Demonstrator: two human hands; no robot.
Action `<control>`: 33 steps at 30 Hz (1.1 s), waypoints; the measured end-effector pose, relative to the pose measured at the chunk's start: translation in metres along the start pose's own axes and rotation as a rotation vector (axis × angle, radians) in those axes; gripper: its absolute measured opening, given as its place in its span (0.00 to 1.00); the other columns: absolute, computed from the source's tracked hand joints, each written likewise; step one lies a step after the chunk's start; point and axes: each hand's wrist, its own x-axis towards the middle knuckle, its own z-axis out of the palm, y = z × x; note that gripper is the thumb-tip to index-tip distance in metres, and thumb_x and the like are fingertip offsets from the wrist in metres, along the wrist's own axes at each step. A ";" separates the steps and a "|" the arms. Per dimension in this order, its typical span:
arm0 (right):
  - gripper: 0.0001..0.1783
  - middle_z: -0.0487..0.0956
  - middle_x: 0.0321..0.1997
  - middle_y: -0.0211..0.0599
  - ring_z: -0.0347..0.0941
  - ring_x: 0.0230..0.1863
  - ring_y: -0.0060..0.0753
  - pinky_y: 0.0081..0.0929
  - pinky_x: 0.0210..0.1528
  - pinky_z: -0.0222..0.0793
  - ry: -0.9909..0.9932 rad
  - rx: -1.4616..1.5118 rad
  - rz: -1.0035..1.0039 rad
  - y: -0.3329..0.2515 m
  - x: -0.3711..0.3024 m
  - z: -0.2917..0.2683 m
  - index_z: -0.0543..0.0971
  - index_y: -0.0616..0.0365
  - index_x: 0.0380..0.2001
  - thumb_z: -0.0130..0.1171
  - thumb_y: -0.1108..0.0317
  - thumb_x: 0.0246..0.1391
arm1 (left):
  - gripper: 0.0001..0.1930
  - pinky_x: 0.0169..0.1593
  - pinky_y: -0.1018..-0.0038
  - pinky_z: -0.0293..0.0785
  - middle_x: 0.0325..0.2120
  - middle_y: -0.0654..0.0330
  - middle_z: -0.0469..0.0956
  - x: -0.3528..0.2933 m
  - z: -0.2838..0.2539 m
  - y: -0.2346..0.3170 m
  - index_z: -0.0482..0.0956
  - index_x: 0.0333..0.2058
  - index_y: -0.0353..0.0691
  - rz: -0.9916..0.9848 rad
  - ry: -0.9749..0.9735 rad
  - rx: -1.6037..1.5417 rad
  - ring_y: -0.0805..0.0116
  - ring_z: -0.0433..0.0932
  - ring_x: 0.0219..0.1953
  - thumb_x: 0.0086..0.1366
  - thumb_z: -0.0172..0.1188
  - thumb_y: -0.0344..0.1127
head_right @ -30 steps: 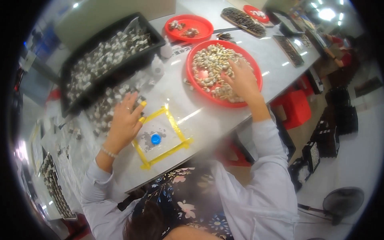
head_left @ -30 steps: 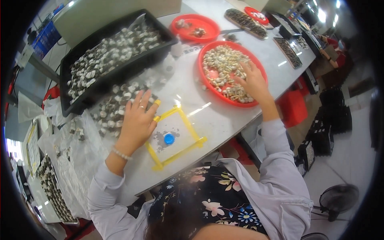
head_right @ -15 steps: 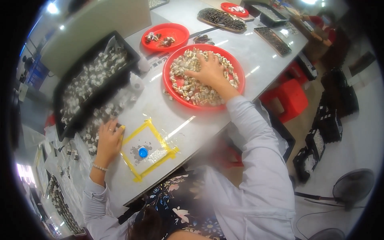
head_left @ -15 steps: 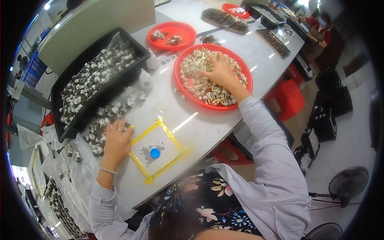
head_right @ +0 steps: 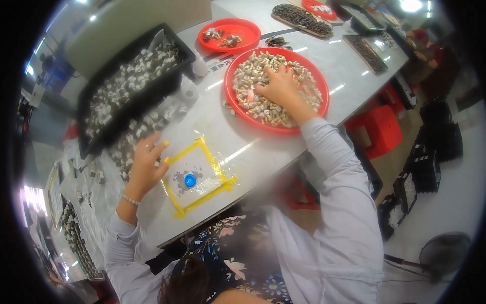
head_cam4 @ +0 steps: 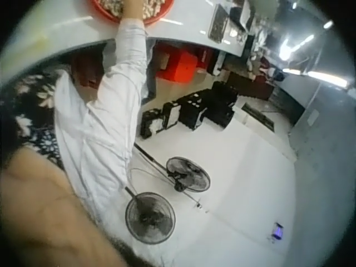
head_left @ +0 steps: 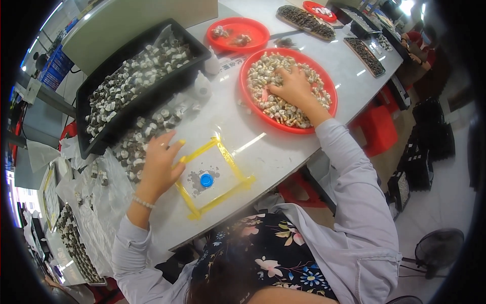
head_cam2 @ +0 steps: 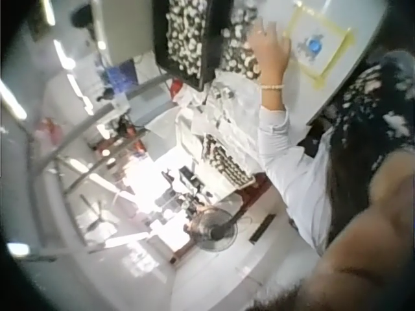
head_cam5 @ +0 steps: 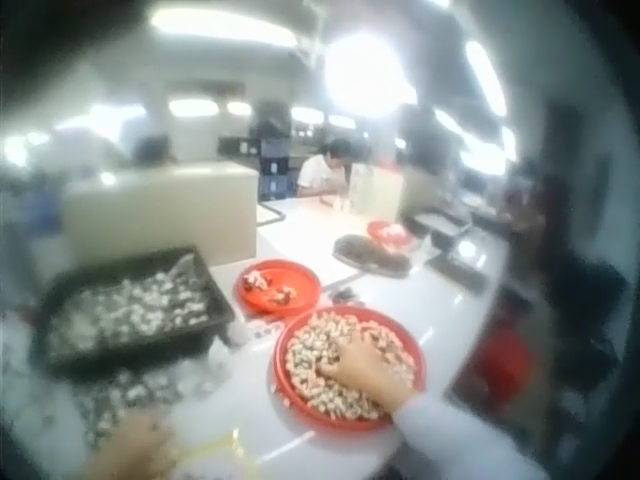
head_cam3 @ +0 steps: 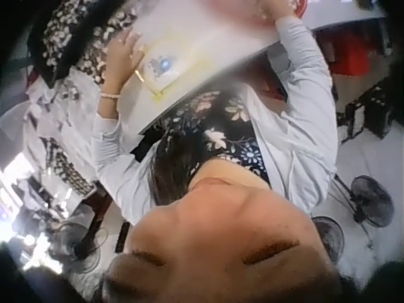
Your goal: The person assembles small plastic toy components by hand, attaching white and grey plastic parts together at a factory workstation.
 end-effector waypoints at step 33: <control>0.25 0.70 0.41 0.55 0.70 0.43 0.55 0.39 0.46 0.67 0.063 0.171 -0.168 0.040 0.008 0.000 0.77 0.54 0.40 0.63 0.59 0.35 | 0.15 0.42 0.66 0.69 0.34 0.49 0.73 -0.003 -0.016 0.037 0.72 0.37 0.34 -0.248 0.243 -0.390 0.52 0.72 0.38 0.48 0.58 0.29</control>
